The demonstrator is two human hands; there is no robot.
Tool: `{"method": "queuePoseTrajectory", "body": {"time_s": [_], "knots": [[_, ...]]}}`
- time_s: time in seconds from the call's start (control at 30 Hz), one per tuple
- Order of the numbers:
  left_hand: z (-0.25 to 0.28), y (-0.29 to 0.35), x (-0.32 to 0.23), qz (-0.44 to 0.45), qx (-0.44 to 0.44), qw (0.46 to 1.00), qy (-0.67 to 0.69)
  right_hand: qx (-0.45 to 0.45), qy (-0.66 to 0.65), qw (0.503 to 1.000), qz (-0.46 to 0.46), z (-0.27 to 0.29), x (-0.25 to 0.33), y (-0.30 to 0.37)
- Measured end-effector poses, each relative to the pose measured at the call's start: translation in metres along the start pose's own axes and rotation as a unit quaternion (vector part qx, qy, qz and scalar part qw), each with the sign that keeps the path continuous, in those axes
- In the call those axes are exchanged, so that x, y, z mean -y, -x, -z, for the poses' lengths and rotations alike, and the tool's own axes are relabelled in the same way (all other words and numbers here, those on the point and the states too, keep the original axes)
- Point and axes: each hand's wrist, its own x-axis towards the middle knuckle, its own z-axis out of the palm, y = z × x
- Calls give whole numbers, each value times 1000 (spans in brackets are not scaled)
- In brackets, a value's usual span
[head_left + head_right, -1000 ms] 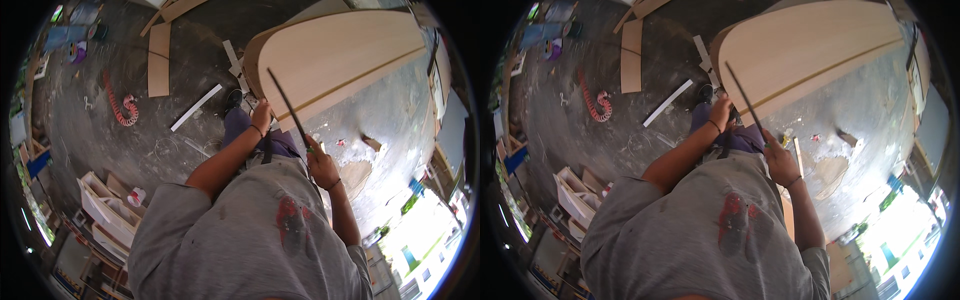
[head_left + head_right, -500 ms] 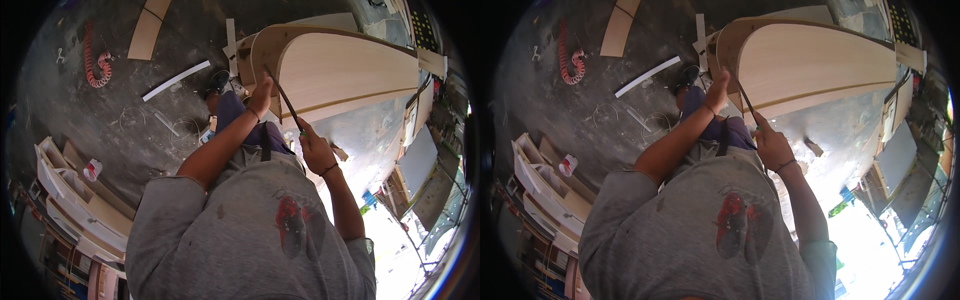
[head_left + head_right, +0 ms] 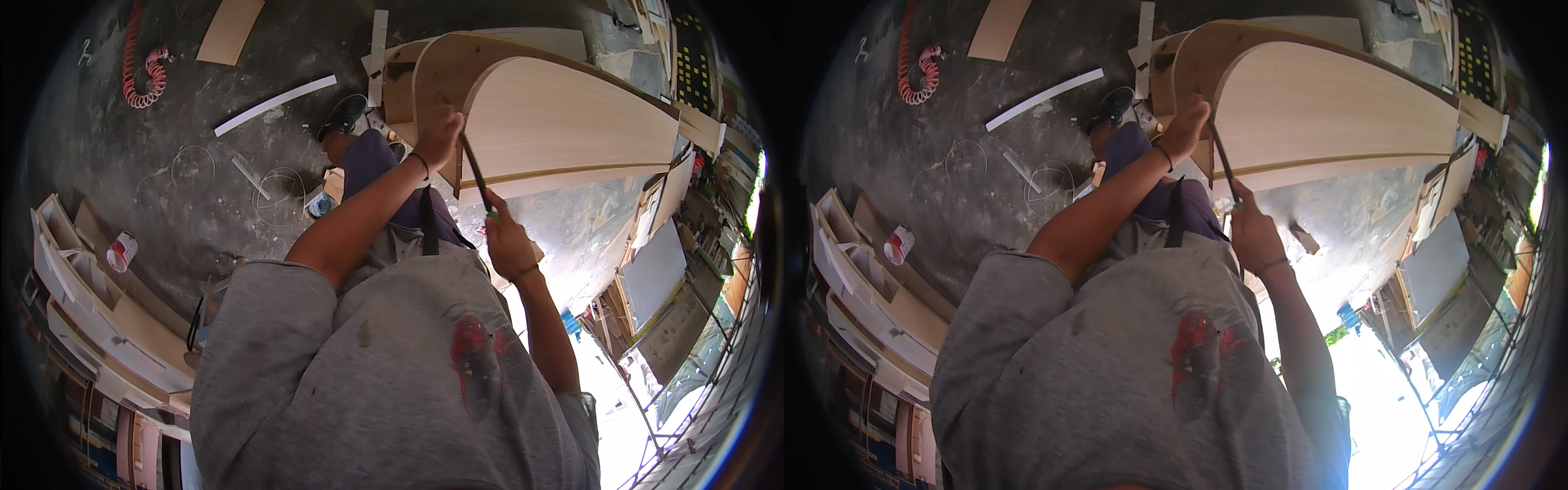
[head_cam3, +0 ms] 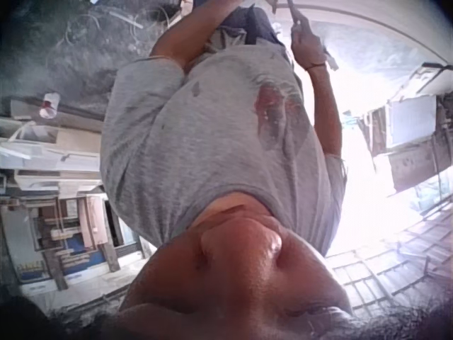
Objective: The person uses a hand saw to trim the edge of a curved wooden board and then uses a power sander to smooth the edge of the board.
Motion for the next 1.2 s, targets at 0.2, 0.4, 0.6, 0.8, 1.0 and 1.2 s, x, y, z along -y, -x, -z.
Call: {"method": "queuePoseTrajectory", "body": {"time_s": [0.2, 0.4, 0.6, 0.8, 1.0, 1.2], "knots": [[-10, 8, 42, -64, 34, 991, -115, 4, 48, 999, 20, -23, -20, -2], [-11, 7, 48, -131, -41, 989, -52, 17, 28, 999, 2, -10, -3, -2], [-12, 12, 58, 76, 80, 994, 8, 15, 53, 999, -2, -37, -28, -5], [-10, 19, 38, 154, -58, 983, 79, 13, -74, 997, 35, -10, -27, 9], [-32, 51, 16, 73, -22, 993, 90, -66, -226, 971, 34, 3, -30, 42], [-49, 44, -16, 205, -160, 958, -119, -108, -294, 950, 14, -9, -42, 59]]}}
